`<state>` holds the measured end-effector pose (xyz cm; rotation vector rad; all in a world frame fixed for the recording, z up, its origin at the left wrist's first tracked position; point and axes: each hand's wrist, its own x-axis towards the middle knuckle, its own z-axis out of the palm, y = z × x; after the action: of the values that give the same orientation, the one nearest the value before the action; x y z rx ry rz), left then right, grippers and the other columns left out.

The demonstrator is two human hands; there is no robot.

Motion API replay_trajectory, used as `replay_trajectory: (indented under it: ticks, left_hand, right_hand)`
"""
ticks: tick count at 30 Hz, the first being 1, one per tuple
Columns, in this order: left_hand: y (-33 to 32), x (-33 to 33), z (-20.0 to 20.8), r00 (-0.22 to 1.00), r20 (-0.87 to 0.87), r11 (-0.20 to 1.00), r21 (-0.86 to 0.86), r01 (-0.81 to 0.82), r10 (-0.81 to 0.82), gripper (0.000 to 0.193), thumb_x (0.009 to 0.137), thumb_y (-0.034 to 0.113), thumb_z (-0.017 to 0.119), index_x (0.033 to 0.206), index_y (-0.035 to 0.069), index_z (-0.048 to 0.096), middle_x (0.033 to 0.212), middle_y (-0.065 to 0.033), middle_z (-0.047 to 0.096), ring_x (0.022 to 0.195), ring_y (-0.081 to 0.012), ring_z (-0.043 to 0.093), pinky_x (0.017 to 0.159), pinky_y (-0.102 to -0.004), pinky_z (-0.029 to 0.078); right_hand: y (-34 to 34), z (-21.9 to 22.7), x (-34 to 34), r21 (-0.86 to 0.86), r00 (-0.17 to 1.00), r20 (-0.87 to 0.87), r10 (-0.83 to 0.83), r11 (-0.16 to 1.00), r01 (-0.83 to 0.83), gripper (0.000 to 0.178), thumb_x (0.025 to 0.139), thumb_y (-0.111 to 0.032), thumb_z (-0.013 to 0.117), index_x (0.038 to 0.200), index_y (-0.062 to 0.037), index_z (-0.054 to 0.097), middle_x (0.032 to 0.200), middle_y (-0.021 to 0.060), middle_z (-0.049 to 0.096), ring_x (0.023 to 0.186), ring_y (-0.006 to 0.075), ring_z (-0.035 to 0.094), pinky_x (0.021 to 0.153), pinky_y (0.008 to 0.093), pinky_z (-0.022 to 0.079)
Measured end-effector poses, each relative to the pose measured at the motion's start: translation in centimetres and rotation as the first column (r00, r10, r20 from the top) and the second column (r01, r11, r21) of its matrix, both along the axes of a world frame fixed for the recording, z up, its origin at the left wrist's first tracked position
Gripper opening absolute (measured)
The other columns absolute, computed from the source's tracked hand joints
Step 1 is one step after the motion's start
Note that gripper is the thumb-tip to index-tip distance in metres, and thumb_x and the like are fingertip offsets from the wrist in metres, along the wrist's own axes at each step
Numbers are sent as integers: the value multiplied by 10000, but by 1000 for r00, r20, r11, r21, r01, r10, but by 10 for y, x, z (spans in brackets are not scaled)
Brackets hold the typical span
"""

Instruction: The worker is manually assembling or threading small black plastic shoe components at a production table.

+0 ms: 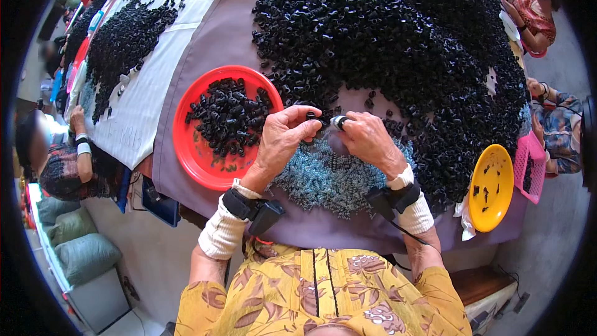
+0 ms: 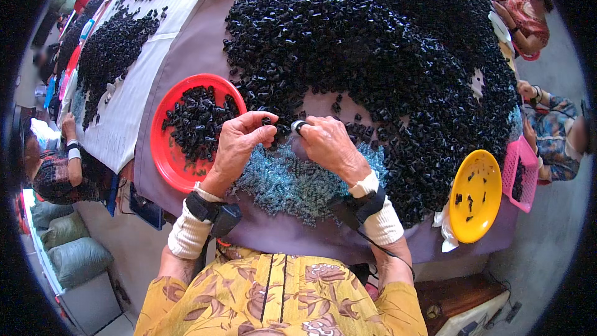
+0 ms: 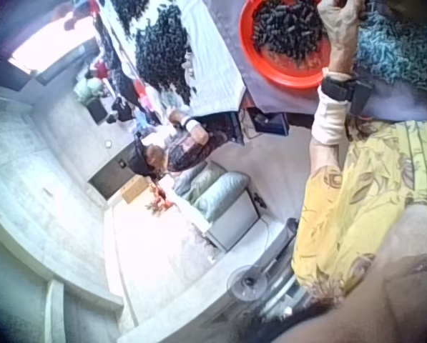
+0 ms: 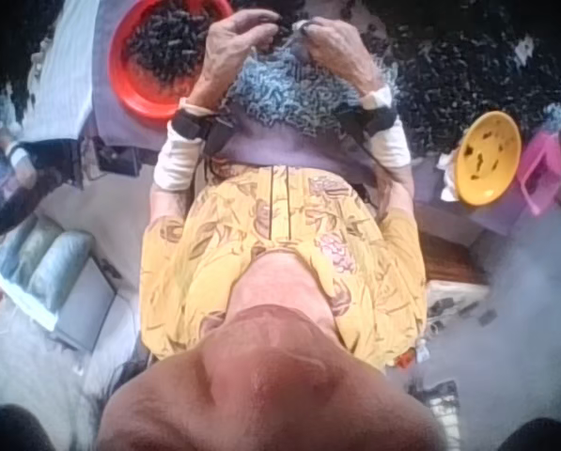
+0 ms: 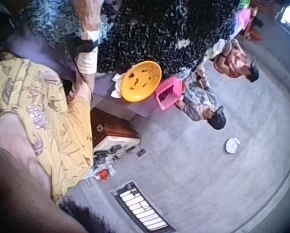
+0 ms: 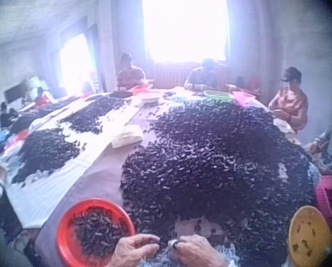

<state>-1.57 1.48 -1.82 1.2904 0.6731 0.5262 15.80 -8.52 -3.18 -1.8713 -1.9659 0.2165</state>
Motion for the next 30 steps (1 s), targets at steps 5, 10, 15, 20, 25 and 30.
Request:
replay_trajectory:
  ticks: [5, 10, 15, 20, 25, 30]
  left_hand:
    - [-1, -1, -1, 1000, 5, 1000, -16, -1, 1, 221, 831, 95, 651, 1027, -4, 633, 753, -3, 616, 659, -52, 549, 613, -201, 468]
    - [-1, -4, -1, 1000, 6, 999, -45, -17, 18, 225, 834, 102, 650, 1030, -6, 633, 758, -4, 619, 663, -50, 549, 616, -203, 470]
    - [-1, -4, -7, 1000, -3, 998, -60, -1, 0, 231, 837, 107, 649, 1034, -12, 629, 760, -5, 617, 663, -50, 548, 619, -202, 468]
    - [-1, -3, -6, 1000, 1, 999, -43, 6, -6, 233, 840, 105, 644, 1041, -11, 630, 757, -2, 616, 661, -47, 546, 617, -200, 468]
    - [-2, -3, -3, 1000, -12, 999, -48, -3, 2, 226, 844, 103, 636, 1044, -3, 633, 753, 2, 615, 657, -44, 543, 611, -194, 464]
    - [-2, -3, -6, 998, -30, 999, 16, 48, -47, 243, 831, 80, 649, 1058, -3, 620, 772, 9, 615, 670, -40, 546, 616, -182, 459]
  right_hand:
    - [12, -13, -12, -21, 995, 77, 71, 997, -69, 61, 736, -87, 585, 700, -43, 608, 726, 89, 590, 711, 248, 595, 645, 382, 450]
    - [11, -15, -11, -4, 989, 115, 93, 996, -94, 86, 738, -97, 580, 660, -62, 582, 698, 76, 592, 697, 232, 597, 671, 373, 419]
    - [7, -12, -6, 23, 994, 57, 93, 995, -95, 79, 729, -94, 583, 655, -67, 576, 683, 73, 581, 691, 233, 593, 685, 375, 415]
    - [11, -12, -11, 53, 990, 34, 136, 989, -138, 56, 720, -82, 588, 665, -72, 585, 716, 69, 579, 715, 232, 591, 693, 372, 417]
    - [10, -11, -11, 85, 985, 157, 75, 992, -89, 51, 727, -77, 580, 677, -73, 584, 741, 62, 578, 734, 228, 587, 720, 361, 424]
    - [7, 2, -3, 82, 992, -127, 1, 997, 9, 99, 754, -97, 599, 694, -27, 565, 680, 117, 574, 684, 274, 593, 651, 394, 451]
